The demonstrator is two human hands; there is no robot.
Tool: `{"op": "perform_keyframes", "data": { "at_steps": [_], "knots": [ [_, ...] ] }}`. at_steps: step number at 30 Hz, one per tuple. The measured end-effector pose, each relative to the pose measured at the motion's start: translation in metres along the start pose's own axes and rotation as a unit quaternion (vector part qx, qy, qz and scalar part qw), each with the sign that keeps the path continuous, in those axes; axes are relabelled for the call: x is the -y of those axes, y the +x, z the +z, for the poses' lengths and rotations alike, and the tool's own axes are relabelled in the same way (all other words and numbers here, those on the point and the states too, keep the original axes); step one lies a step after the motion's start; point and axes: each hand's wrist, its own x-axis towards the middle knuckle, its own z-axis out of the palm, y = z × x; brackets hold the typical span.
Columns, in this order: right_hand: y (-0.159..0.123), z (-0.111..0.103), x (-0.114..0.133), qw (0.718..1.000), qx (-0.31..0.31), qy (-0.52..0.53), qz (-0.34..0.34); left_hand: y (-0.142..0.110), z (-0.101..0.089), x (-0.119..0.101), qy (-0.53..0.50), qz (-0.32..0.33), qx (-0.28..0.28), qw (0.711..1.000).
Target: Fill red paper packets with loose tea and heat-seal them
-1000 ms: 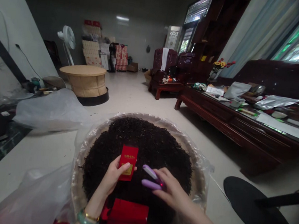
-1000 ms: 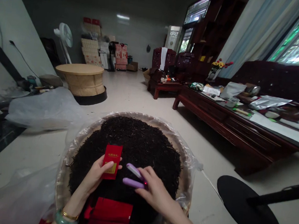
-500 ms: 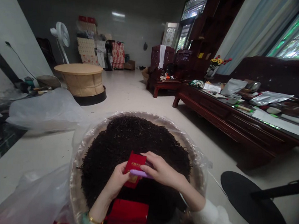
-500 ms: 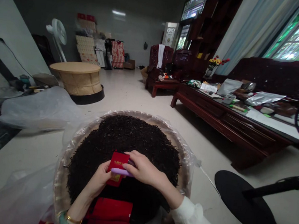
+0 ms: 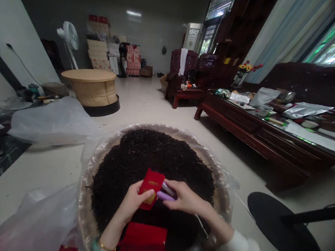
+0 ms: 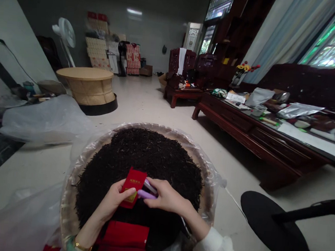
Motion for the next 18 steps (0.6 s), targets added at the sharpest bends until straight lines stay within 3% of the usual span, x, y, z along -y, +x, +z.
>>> {"op": "perform_keyframes", "data": {
  "at_steps": [3, 7, 18],
  "knots": [
    [0.004, -0.012, 0.003, 0.999, -0.033, 0.018, 0.003, 0.000, 0.001, 0.001, 0.012, -0.021, 0.020, 1.000],
    [0.014, -0.022, 0.015, 0.999, -0.031, 0.020, -0.011, -0.001, 0.004, 0.001, 0.045, -0.020, 0.049, 0.998],
    [0.022, -0.019, 0.031, 0.999, -0.010, 0.051, -0.004, -0.002, 0.003, 0.007, 0.063, -0.017, 0.049, 0.997]
  ]
}}
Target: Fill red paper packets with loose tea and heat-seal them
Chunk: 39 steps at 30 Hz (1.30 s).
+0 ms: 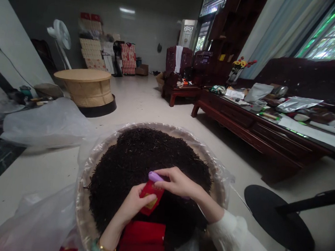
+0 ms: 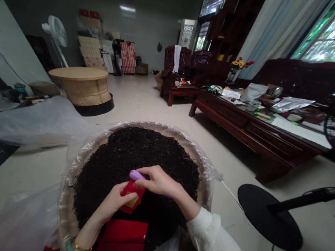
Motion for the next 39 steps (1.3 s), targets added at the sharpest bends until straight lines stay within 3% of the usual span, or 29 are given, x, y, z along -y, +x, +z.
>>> {"op": "perform_keyframes", "data": {
  "at_steps": [12, 26, 33, 39],
  "knots": [
    [0.002, 0.001, 0.001, 0.996, -0.037, -0.078, -0.009, -0.004, 0.005, -0.014, -0.062, -0.029, -0.016, 0.998],
    [0.003, -0.003, -0.005, 1.000, 0.002, -0.005, 0.017, -0.004, 0.003, -0.010, -0.014, 0.003, -0.022, 1.000],
    [-0.002, -0.012, -0.005, 0.998, 0.039, -0.041, 0.021, -0.005, -0.002, -0.011, -0.005, 0.003, -0.023, 1.000],
    [0.003, 0.000, -0.004, 1.000, -0.002, 0.025, 0.012, -0.005, -0.001, -0.010, 0.017, 0.012, -0.019, 1.000]
  ]
}}
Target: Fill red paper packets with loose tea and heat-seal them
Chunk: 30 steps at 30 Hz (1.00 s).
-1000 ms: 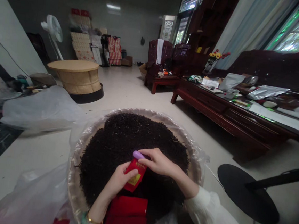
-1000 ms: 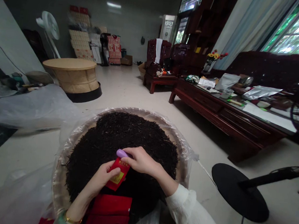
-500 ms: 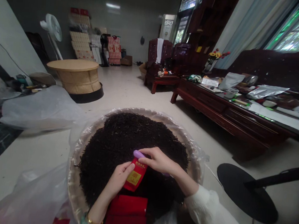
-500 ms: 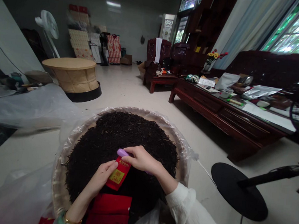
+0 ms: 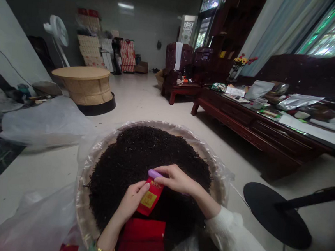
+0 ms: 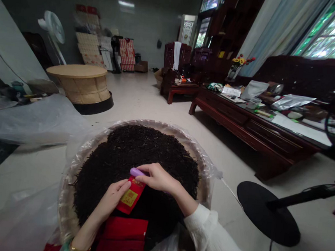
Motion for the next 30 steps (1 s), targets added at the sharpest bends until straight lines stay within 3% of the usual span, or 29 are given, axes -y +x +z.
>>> {"op": "perform_keyframes", "data": {
  "at_steps": [6, 12, 30],
  "knots": [
    [0.0007, 0.0045, 0.0001, 1.000, 0.008, -0.027, -0.012, -0.0008, 0.0017, -0.0027, -0.010, -0.013, -0.007, 1.000],
    [-0.0005, 0.0030, -0.0033, 1.000, -0.029, 0.006, 0.010, -0.0003, 0.0055, -0.0042, -0.004, -0.011, -0.006, 1.000],
    [-0.0008, 0.0069, -0.0029, 0.998, -0.012, -0.061, -0.027, 0.0004, 0.0021, -0.0014, 0.035, 0.011, -0.011, 0.999]
  ]
}}
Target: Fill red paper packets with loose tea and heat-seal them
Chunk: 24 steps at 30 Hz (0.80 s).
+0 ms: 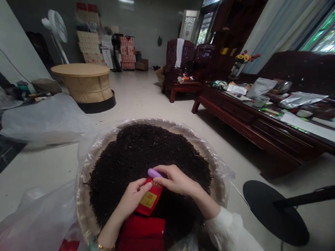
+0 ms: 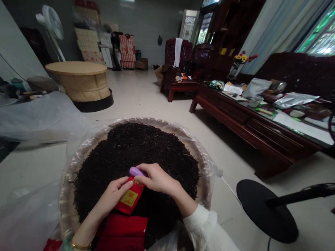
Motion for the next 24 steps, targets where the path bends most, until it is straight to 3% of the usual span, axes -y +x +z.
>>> {"op": "perform_keyframes", "data": {
  "at_steps": [7, 12, 19, 24],
  "knots": [
    [0.004, -0.011, -0.022, 0.998, -0.026, 0.030, 0.056, -0.001, -0.002, -0.002, -0.051, -0.033, -0.007, 0.998],
    [0.005, -0.019, -0.039, 0.993, -0.036, -0.036, 0.107, 0.000, -0.003, -0.001, -0.067, -0.035, -0.013, 0.997],
    [0.013, 0.011, -0.018, 0.986, -0.092, -0.135, -0.034, -0.001, 0.002, -0.002, -0.033, -0.024, -0.005, 0.999],
    [0.013, 0.025, -0.018, 0.982, -0.097, -0.143, -0.073, -0.004, 0.004, -0.007, -0.036, -0.020, 0.005, 0.999]
  ]
}}
